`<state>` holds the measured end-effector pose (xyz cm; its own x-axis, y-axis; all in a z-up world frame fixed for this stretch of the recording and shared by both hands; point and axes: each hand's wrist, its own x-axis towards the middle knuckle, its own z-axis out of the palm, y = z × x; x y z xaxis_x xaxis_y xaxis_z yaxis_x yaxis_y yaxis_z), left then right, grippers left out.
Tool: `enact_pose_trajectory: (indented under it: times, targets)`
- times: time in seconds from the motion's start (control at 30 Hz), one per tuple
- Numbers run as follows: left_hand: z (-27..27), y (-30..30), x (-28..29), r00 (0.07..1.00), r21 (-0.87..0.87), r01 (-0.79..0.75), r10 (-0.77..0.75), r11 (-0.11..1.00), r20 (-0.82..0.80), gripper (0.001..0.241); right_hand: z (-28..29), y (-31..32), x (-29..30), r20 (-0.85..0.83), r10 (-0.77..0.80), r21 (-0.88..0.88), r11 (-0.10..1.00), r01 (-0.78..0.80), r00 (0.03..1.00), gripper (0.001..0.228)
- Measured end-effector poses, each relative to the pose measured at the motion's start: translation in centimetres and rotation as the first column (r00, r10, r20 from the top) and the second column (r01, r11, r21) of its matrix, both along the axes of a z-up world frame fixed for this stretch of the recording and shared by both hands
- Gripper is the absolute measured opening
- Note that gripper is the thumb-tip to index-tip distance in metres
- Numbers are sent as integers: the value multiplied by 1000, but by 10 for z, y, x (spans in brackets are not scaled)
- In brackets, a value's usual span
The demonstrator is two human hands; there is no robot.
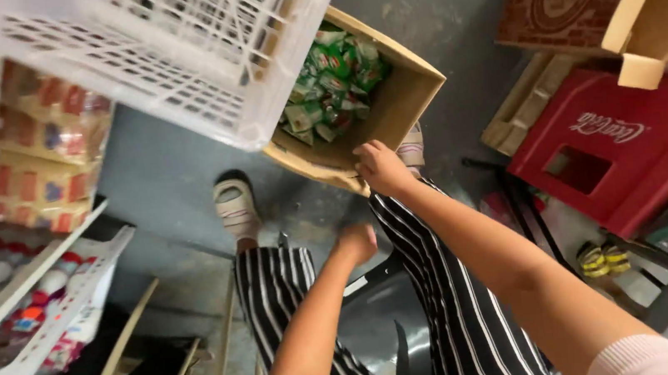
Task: Organize and restock condiment pouches and bottles on shelves in a grocery store.
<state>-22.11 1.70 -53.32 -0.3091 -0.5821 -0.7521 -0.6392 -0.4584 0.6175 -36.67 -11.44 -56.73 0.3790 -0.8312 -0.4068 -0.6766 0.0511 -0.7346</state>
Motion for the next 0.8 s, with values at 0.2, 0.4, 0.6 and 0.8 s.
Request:
enact_pose_trajectory:
  times: [0.2, 0.4, 0.6, 0.8]
  targets:
    - [-131, 165, -42, 968, 485, 239, -247, 841, -49, 70, -31, -2, 20, -24, -86, 117, 989, 89, 996, 32]
    - [-134, 160, -21, 892, 496, 451, -392, 742, -224, 78, -53, -7, 36, -50, -165, 171, 970, 172, 985, 29]
    - [-132, 106, 29, 906, 459, 420, -334, 783, -259, 85, -76, -10, 59, -131, -249, 279, 920, 277, 960, 29]
    - [-136, 30, 63, 865, 523, 493, -455, 695, -210, 89, -180, -1, 106, 113, -149, 272, 956, 114, 982, 29]
